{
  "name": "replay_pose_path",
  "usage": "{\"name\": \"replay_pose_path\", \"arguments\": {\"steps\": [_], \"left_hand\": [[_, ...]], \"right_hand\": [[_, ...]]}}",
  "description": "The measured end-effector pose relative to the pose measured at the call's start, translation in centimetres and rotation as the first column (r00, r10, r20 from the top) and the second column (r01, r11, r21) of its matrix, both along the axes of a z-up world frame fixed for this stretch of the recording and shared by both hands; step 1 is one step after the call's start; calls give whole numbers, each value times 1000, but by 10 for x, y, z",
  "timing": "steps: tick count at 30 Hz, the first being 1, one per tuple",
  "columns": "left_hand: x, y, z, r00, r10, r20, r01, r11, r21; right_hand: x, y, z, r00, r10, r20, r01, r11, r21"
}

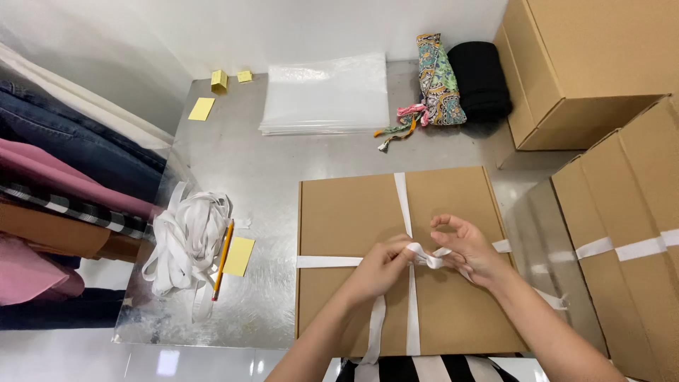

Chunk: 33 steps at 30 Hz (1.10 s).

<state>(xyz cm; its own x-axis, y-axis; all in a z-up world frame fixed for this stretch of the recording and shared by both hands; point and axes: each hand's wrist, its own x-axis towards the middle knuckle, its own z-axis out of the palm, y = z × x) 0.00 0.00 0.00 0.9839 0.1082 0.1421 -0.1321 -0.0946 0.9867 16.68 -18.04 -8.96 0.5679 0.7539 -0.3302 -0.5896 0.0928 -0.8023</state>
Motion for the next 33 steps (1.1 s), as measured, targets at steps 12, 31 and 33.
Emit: {"name": "replay_pose_path", "arguments": {"steps": [12, 31, 33], "left_hand": [[-1, -7, -28, 998, 49, 46, -67, 708, 703], [6, -13, -70, 978, 208, -29, -139, 746, 651], [2, -12, -56, 971, 233, -50, -183, 863, 470]], "right_hand": [[-6, 0, 33, 1000, -17, -4, 17, 1000, -12], [-30, 11, 37, 1000, -29, 9, 30, 951, -307], [-32, 13, 32, 996, -75, 41, 84, 944, -319]]}}
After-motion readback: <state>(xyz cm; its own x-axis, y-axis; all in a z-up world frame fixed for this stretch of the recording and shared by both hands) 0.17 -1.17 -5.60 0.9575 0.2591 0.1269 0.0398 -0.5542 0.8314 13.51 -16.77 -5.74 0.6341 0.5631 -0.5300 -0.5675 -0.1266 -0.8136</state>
